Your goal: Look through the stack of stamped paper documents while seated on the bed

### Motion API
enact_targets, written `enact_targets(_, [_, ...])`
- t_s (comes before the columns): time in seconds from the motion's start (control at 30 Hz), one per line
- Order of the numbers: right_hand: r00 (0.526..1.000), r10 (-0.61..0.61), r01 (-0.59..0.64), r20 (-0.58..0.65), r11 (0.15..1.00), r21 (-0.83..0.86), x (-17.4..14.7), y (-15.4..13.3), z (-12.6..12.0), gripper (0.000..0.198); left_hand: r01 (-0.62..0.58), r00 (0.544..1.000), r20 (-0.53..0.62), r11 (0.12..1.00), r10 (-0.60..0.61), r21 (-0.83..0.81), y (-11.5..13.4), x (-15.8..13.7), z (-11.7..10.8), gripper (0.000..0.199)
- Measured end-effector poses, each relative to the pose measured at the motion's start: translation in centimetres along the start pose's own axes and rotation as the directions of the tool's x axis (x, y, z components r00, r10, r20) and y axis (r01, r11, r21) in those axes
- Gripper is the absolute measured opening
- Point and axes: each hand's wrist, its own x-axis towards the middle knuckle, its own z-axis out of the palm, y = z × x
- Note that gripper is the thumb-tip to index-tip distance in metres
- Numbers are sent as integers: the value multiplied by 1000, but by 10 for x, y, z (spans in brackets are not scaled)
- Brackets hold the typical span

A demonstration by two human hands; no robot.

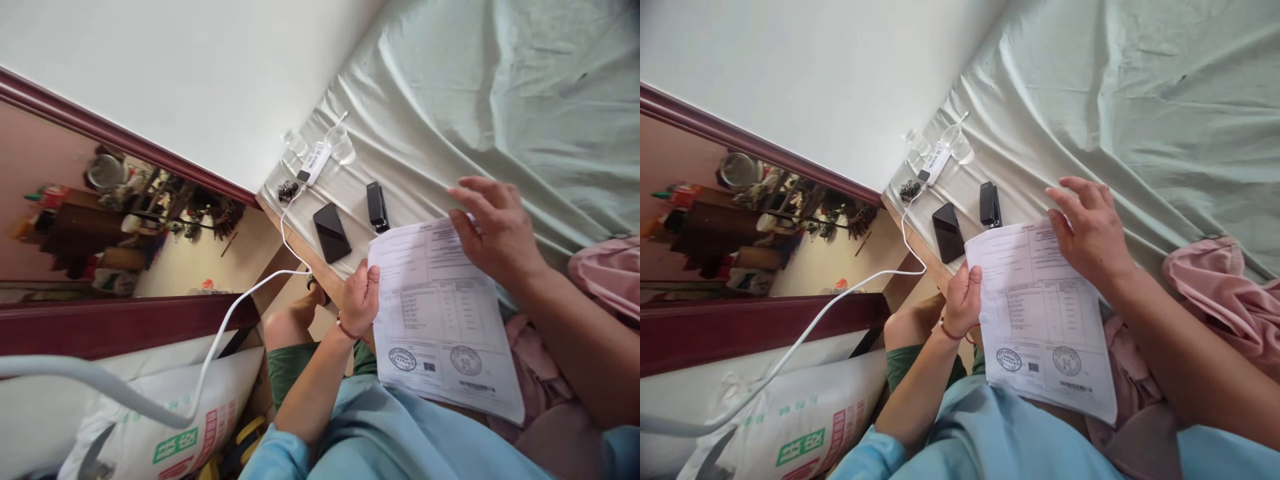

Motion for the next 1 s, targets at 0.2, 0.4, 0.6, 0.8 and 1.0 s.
enact_targets(0.2, [962, -223, 221, 158, 975, 35, -5, -18, 1, 33, 43, 997, 75, 995, -36, -86, 12, -5, 6, 46])
enact_targets(0.4, [939, -290, 279, 184, 957, 84, -10, -17, 7, 30, 86, 995, 68, 977, -74, -197, 11, -2, 14, 46])
enact_targets(0.6, [928, -320, 298, 190, 945, 136, -10, -16, 10, 31, 47, 999, 18, 990, -45, -130, 17, 0, 18, 53])
enact_targets(0.8, [898, -380, 339, 223, 919, 201, -10, -21, 9, 28, -12, 999, 35, 1000, 11, 7, 20, -3, 24, 53])
enact_targets(1.0, [883, -406, 362, 236, 909, 207, -11, -24, 9, 28, -66, 996, 59, 993, 61, 100, 19, -4, 28, 47])
